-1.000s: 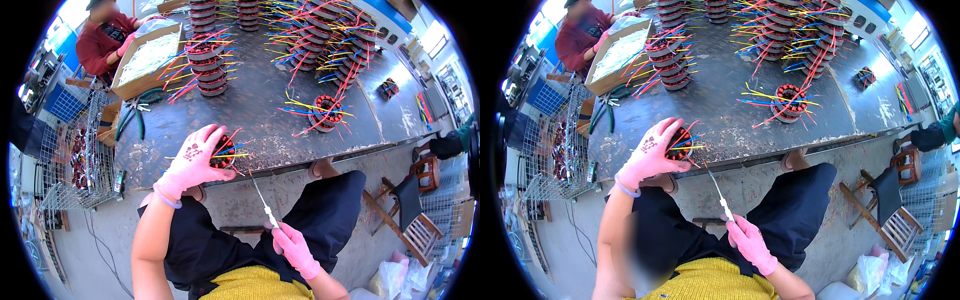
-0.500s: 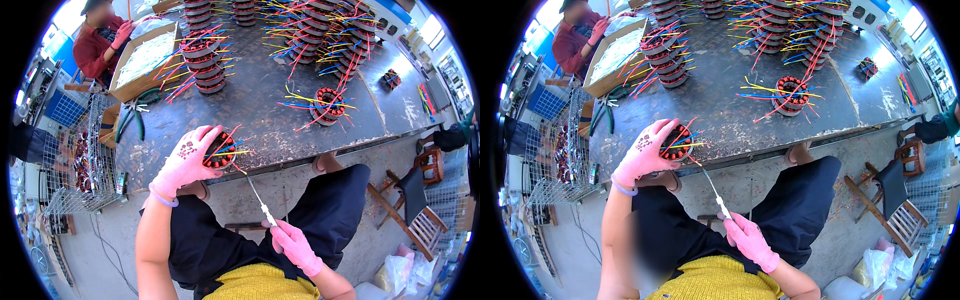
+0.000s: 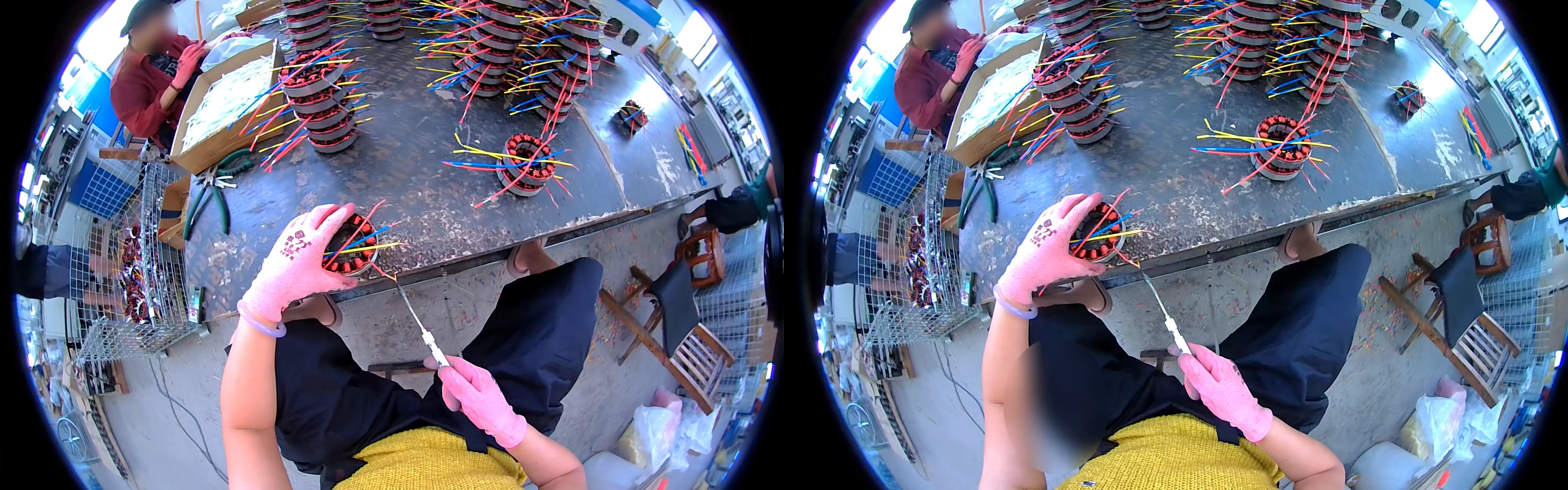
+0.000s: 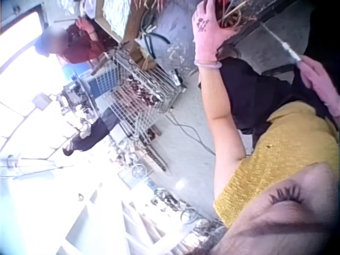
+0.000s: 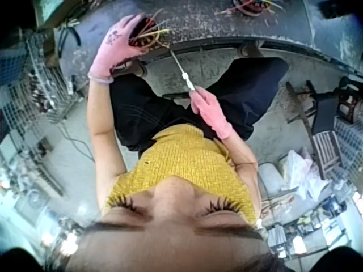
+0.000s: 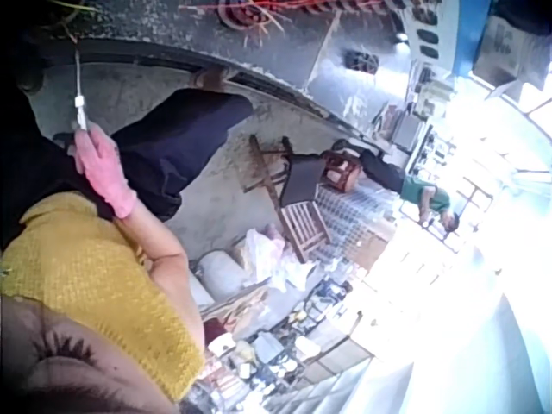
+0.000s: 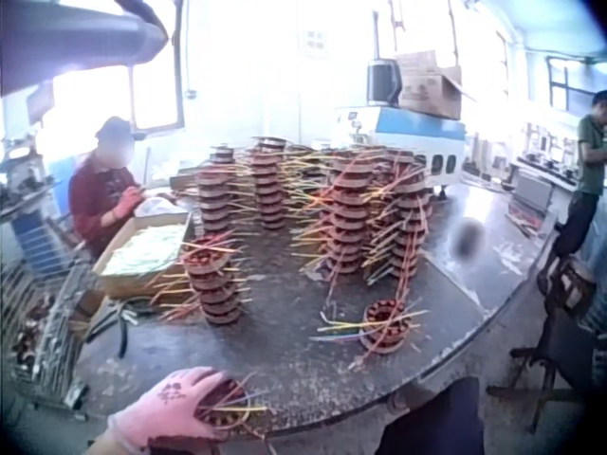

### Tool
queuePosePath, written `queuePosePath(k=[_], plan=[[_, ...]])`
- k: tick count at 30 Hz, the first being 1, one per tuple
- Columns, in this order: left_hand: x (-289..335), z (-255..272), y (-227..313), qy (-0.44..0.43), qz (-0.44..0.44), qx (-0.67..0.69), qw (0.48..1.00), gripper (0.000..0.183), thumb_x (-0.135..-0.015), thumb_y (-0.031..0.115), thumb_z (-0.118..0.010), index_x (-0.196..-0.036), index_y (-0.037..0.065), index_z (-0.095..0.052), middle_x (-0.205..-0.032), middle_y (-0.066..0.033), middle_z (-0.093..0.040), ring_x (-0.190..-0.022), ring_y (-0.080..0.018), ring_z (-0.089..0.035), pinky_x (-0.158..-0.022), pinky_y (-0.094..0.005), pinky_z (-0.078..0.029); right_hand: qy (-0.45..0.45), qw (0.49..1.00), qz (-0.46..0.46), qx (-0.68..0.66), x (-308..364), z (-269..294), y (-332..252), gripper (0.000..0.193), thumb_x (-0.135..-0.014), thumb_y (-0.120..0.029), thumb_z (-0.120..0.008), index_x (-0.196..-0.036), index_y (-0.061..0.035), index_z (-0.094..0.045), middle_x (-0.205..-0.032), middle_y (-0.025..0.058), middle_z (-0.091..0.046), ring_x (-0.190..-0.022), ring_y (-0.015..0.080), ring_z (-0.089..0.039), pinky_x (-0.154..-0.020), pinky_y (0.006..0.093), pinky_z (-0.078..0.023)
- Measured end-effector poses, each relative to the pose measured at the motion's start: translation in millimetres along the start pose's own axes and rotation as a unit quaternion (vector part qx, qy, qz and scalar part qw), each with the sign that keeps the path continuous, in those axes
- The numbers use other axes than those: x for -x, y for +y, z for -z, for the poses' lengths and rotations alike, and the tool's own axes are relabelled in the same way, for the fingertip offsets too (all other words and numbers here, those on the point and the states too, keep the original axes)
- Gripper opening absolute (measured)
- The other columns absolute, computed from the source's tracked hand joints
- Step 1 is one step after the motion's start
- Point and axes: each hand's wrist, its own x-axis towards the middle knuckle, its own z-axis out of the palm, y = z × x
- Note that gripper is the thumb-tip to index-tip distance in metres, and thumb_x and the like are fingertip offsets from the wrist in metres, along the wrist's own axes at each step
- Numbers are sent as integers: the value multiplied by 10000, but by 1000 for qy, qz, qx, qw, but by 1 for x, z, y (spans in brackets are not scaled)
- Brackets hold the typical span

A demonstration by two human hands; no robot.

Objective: The person holds a motor stator and uses a lighter to melt or singe the ends of protruding wires. They rotate the component to reach different wires before placing it back onto a stack on the table.

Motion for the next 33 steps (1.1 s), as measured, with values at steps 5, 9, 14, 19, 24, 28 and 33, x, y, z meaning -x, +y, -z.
queuePosePath(k=[5, 9, 14, 19, 24, 28, 33], plan=[[-1, 0, 0, -4, -2, -1, 1000, 1003, -565, 225, -904, -1459, 79, -474, -1389, -157, -518, -1290, -368, -504, -1101, -436, -409, 0, 1000, -2, 25, -2, 0, 2, 386, -1061, -263, -495, -1323, 3, -593, -696, -31, -477, -615, 66, -459, -576, 241, -384], [-1, 2, 0, -6, 0, 4, 1000, 997, -568, 225, -900, -1457, 75, -476, -1391, -158, -516, -1289, -369, -505, -1100, -435, -409, -2, 1000, -7, -9, -2, -1, 1, 373, -1062, -248, -499, -1324, 2, -592, -694, -38, -469, -615, 63, -450, -575, 238, -377], [0, 2, 0, -8, 2, 2, 1000, 994, -568, 228, -900, -1455, 73, -477, -1386, -160, -518, -1283, -371, -509, -1097, -435, -411, 2, 1000, -10, -18, 1, -3, -2, 378, -1067, -217, -503, -1344, 30, -572, -720, -63, -454, -625, 44, -422, -569, 209, -325], [-2, 0, 1, -2, -5, 0, 1000, 990, -567, 215, -903, -1449, 64, -480, -1379, -165, -523, -1272, -371, -514, -1089, -435, -416, 6, 1000, 1, -1, -1, -1, 3, 372, -1066, -223, -499, -1336, 20, -579, -711, -53, -466, -617, 50, -434, -571, 219, -346], [0, 1, 2, -2, -2, 6, 1000, 965, -589, 292, -886, -1438, 73, -483, -1354, -157, -535, -1257, -370, -519, -1085, -437, -404, 2, 1000, 16, 9, -3, 0, 7, 374, -1067, -245, -483, -1322, 7, -588, -682, -26, -482, -597, 68, -459, -572, 251, -389], [-1, 0, 2, 0, -4, 3, 1000, 965, -583, 292, -885, -1435, 76, -486, -1355, -158, -538, -1257, -368, -520, -1085, -442, -402, -1, 1000, 18, 22, -1, 1, 5, 385, -1065, -238, -491, -1337, 20, -576, -712, -40, -489, -615, 52, -445, -570, 226, -359], [-2, 1, 4, -8, 6, 3, 1000, 972, -586, 297, -886, -1441, 74, -481, -1373, -165, -528, -1264, -375, -515, -1092, -442, -398, -2, 999, 23, 43, -3, 2, 5, 378, -1068, -252, -478, -1323, 6, -586, -680, -19, -493, -588, 72, -466, -565, 257, -396]])
